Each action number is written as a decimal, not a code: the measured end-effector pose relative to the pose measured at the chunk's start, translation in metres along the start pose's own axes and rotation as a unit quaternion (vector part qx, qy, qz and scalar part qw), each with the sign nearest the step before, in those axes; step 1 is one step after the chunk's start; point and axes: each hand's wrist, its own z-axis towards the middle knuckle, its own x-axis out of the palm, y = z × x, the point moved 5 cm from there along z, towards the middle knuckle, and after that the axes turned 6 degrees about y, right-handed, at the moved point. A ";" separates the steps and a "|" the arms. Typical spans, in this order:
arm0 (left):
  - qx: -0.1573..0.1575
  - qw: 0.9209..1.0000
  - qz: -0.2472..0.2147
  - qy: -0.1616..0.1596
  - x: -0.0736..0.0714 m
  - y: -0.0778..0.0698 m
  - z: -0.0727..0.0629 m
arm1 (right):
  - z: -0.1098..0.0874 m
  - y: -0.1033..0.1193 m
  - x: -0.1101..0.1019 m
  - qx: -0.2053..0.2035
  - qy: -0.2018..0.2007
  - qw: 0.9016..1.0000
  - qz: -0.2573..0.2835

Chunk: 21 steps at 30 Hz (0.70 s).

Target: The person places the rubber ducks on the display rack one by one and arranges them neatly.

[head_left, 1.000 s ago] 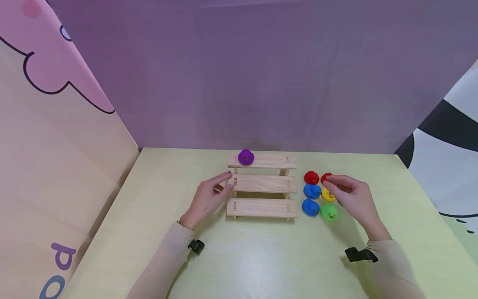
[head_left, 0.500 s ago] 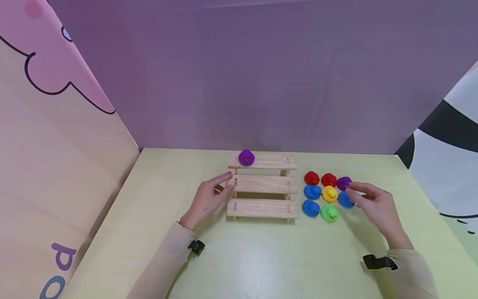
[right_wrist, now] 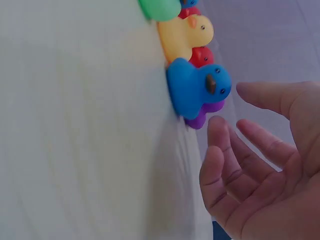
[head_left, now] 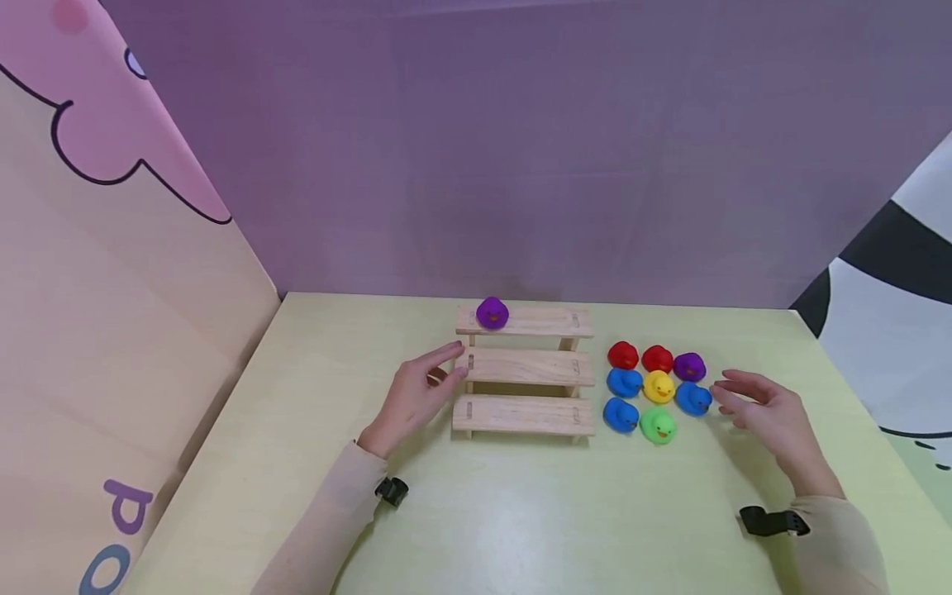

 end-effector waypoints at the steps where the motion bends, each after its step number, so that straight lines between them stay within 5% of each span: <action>1: 0.001 1.000 0.001 0.000 0.000 0.000 0.000 | 0.001 -0.002 0.000 0.003 0.006 1.000 0.001; 21: 0.001 1.000 -0.004 0.002 0.000 -0.001 0.001 | 0.006 -0.004 0.004 -0.047 0.065 0.995 -0.057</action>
